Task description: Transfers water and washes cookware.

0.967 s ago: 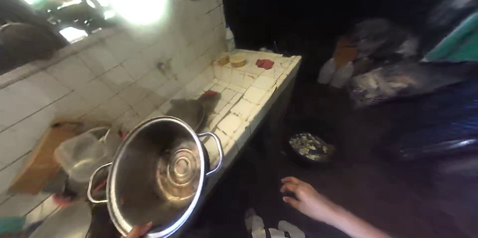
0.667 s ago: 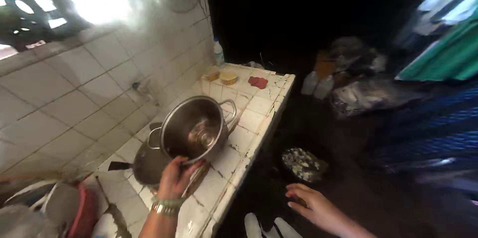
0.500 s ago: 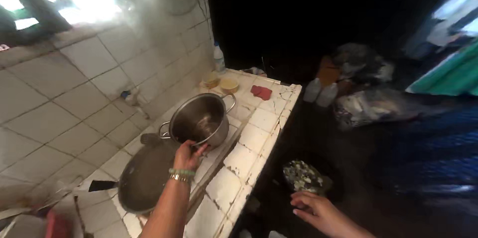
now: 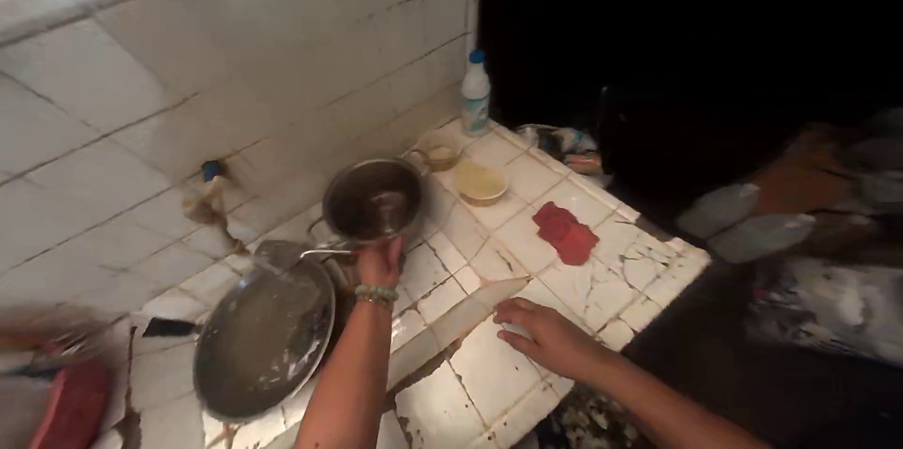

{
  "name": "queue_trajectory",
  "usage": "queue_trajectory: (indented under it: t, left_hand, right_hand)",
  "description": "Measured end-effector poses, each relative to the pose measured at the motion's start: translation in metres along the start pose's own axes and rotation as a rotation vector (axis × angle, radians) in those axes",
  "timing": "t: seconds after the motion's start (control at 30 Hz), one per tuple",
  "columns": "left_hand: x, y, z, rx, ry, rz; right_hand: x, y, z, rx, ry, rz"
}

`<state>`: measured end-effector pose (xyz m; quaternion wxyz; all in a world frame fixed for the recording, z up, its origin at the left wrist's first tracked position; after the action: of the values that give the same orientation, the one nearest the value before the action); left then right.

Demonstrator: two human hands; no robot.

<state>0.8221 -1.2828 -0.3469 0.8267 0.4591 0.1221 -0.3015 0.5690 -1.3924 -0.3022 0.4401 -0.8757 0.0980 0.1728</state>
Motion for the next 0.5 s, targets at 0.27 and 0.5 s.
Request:
queue_trajectory:
  t: [0.27, 0.5]
  left_hand:
    - [-0.006, 0.065, -0.097, 0.183, 0.138, 0.027]
    - [-0.052, 0.217, -0.215, 0.754, 0.452, 0.289]
  right_hand:
    - [0.045, -0.001, 0.030, -0.057, -0.202, -0.073]
    - [0.072, -0.031, 0.060, -0.253, -0.390, -0.108]
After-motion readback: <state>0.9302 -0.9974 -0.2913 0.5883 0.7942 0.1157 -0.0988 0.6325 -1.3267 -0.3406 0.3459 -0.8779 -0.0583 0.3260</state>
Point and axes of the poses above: each hand's wrist, its own x-axis towards the middle knuckle, its own z-axis out of the palm, y = z × x, the point moved 9 cm from there along x, towards the middle knuckle, and after that the axes turned 11 degrees about -y, right-handed, at the moved point
